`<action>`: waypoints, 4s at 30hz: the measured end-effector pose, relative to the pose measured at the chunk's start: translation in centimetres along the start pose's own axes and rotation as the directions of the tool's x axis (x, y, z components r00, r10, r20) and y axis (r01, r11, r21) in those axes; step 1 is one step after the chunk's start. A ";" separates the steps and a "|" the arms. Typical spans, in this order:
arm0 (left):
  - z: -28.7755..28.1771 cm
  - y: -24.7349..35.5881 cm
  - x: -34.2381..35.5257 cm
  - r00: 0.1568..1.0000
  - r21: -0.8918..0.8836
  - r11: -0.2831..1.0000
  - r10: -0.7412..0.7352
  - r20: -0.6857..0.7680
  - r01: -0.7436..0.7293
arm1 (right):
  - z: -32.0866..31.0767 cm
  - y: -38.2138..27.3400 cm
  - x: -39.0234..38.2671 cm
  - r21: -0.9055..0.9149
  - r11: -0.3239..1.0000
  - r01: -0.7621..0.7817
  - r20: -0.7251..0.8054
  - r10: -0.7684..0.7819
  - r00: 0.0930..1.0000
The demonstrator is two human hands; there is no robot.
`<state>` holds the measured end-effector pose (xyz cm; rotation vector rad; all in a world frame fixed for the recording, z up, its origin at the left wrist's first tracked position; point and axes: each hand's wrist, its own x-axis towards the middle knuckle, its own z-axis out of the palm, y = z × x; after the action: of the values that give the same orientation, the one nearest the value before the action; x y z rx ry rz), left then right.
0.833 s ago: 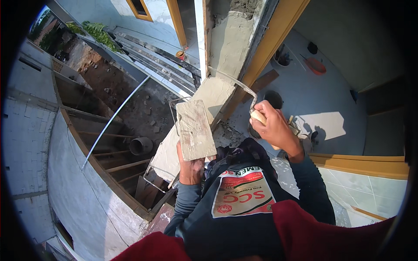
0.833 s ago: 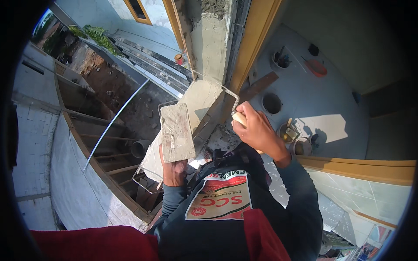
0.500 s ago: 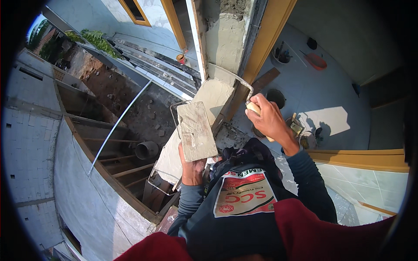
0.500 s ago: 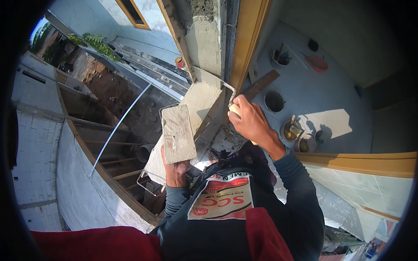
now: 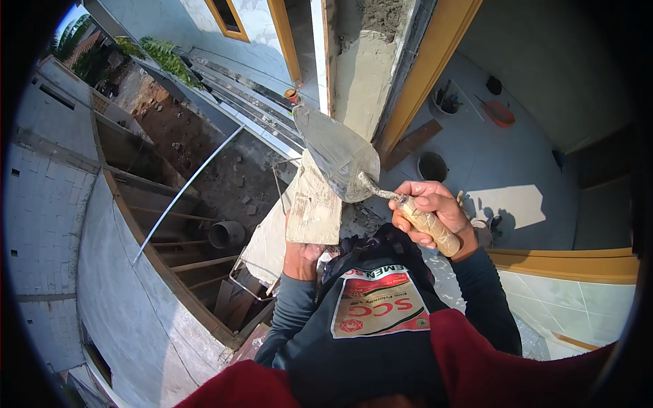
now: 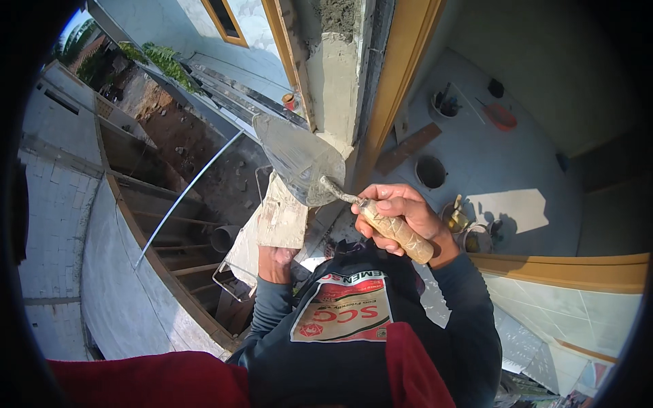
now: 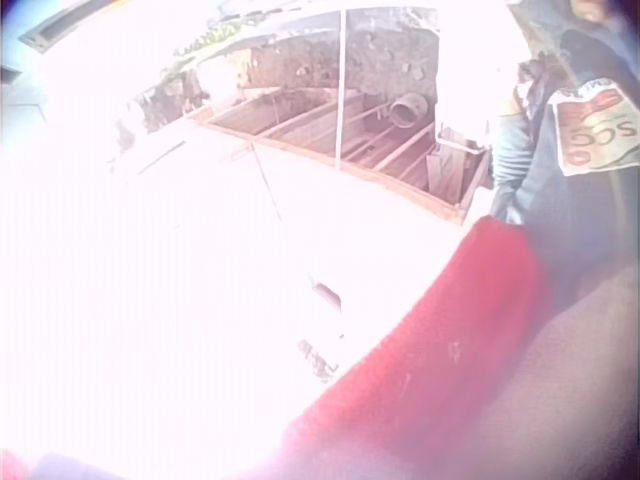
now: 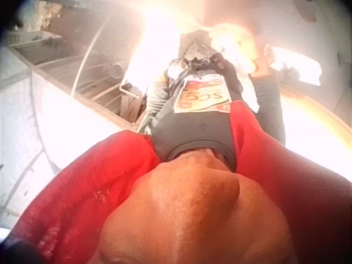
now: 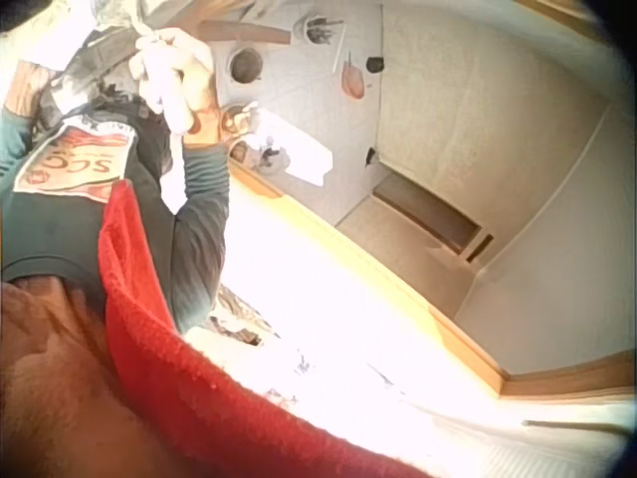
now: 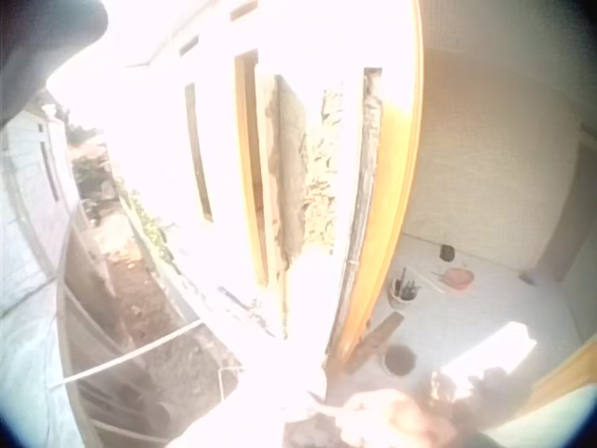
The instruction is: The person applies cement mortar to a wall ledge using a trowel and a wooden board to level the surface, then scoops more mortar from a bucket to fill gaps.
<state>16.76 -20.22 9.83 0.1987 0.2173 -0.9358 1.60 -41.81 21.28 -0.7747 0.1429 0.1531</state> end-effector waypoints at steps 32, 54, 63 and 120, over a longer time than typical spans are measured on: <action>1.9 0.8 2.3 0.968 0.148 0.970 0.213 -0.136 -0.192 | -3.2 -3.5 -1.9 -0.713 0.689 0.125 -0.253 -0.421 0.871; 3.6 0.0 4.7 0.980 0.089 0.977 0.188 0.062 -0.193 | -4.0 -1.9 -4.2 -0.928 -0.306 0.211 0.338 -0.458 0.822; 4.1 -0.1 2.2 0.974 0.267 0.946 0.136 0.183 -0.183 | -4.1 -1.0 0.3 -0.944 -0.308 0.118 0.308 -0.693 0.652; 3.8 -0.6 0.6 0.986 0.504 0.861 0.132 -0.105 -0.061 | -1.6 -2.3 2.9 -0.816 0.554 0.164 -0.279 -0.626 0.728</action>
<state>17.04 -22.05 13.28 0.7521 0.0836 -0.8641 4.76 -44.32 21.24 -1.6802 0.4590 -0.5393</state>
